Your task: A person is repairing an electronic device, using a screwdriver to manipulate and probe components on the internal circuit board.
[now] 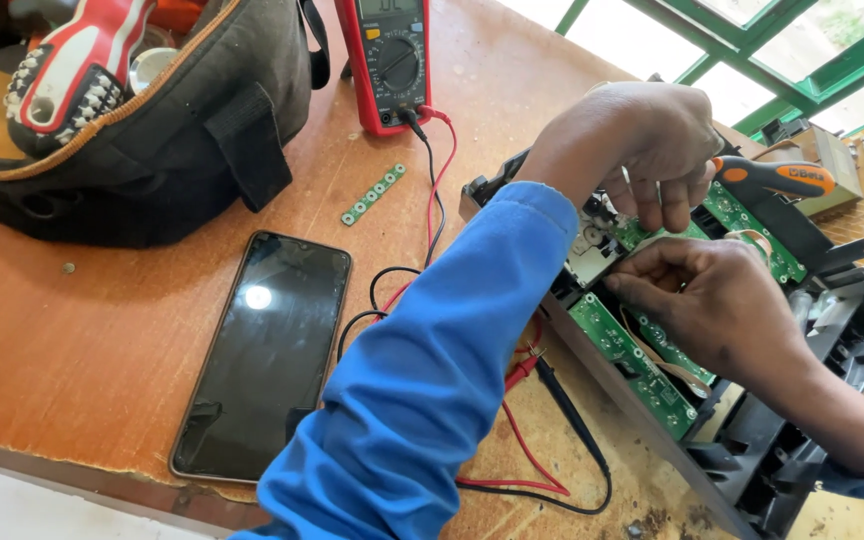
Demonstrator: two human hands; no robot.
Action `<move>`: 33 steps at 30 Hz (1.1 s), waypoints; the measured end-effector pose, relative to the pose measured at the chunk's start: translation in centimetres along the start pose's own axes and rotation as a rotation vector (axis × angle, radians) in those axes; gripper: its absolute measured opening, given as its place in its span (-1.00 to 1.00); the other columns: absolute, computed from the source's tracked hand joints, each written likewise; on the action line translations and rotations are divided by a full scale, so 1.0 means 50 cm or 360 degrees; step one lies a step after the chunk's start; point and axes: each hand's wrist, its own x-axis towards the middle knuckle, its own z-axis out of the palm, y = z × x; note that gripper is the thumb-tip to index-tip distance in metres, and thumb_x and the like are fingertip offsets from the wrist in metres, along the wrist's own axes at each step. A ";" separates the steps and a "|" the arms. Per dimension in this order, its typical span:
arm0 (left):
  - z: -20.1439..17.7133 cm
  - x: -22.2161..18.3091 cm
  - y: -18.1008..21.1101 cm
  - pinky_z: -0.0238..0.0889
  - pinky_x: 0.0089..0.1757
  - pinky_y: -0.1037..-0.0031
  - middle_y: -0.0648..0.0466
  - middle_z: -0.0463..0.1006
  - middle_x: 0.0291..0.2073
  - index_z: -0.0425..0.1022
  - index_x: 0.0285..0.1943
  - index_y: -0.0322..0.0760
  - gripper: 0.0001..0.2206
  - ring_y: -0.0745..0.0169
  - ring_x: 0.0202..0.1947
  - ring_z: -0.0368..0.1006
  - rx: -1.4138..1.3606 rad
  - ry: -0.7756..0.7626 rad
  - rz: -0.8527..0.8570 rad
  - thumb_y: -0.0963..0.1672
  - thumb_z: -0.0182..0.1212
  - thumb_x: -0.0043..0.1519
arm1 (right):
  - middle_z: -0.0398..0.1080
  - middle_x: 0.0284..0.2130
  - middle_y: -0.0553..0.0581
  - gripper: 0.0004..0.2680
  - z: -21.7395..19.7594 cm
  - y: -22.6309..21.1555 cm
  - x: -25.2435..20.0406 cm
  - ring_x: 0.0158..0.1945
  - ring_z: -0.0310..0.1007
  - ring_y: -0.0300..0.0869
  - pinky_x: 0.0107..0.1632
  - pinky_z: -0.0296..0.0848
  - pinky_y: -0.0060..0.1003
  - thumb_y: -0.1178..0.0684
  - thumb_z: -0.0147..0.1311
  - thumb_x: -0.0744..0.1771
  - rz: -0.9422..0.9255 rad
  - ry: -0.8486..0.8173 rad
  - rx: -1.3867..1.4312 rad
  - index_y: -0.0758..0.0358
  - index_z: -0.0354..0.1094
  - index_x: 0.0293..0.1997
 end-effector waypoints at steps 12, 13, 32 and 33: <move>-0.001 0.010 0.007 0.61 -0.29 0.52 0.10 0.78 -0.29 0.62 -0.11 -0.26 -0.73 0.30 -0.32 0.72 -0.0072 -0.0130 -0.0052 -0.13 -0.06 0.43 | 0.37 -0.40 0.10 -0.91 0.067 0.092 -0.008 -0.59 0.41 0.03 -0.60 0.36 -0.04 0.04 0.10 0.37 -0.1384 0.0584 -0.0629 0.19 0.45 -0.16; -0.001 0.012 0.006 0.61 -0.29 0.52 0.10 0.78 -0.29 0.62 -0.11 -0.26 -0.73 0.30 -0.32 0.72 -0.0069 -0.0135 -0.0055 -0.13 -0.06 0.43 | 0.37 -0.40 0.10 -0.91 0.064 0.091 -0.006 -0.59 0.41 0.03 -0.60 0.36 -0.04 0.04 0.10 0.37 -0.1380 0.0583 -0.0624 0.19 0.45 -0.16; -0.014 0.045 -0.054 0.43 -0.35 0.72 0.05 0.76 -0.20 0.63 0.05 -0.22 -0.76 0.42 -0.32 0.63 -0.0403 -0.0290 0.0193 -0.08 0.09 0.35 | 0.48 -0.19 0.30 -0.62 -0.082 0.130 -0.010 -0.40 0.50 -0.01 -0.42 0.45 -0.19 -0.17 0.00 0.42 -0.0244 0.0504 0.0631 0.42 0.11 0.15; -0.015 0.049 -0.059 0.41 -0.34 0.71 0.07 0.76 -0.19 0.64 0.07 -0.20 -0.73 0.43 -0.35 0.60 -0.0467 -0.0327 0.0217 -0.06 0.12 0.32 | 0.46 -0.01 0.34 -0.50 -0.090 0.131 -0.006 -0.36 0.48 0.00 -0.44 0.43 -0.23 -0.17 -0.12 0.44 -0.0299 0.0476 0.0827 0.50 -0.15 0.39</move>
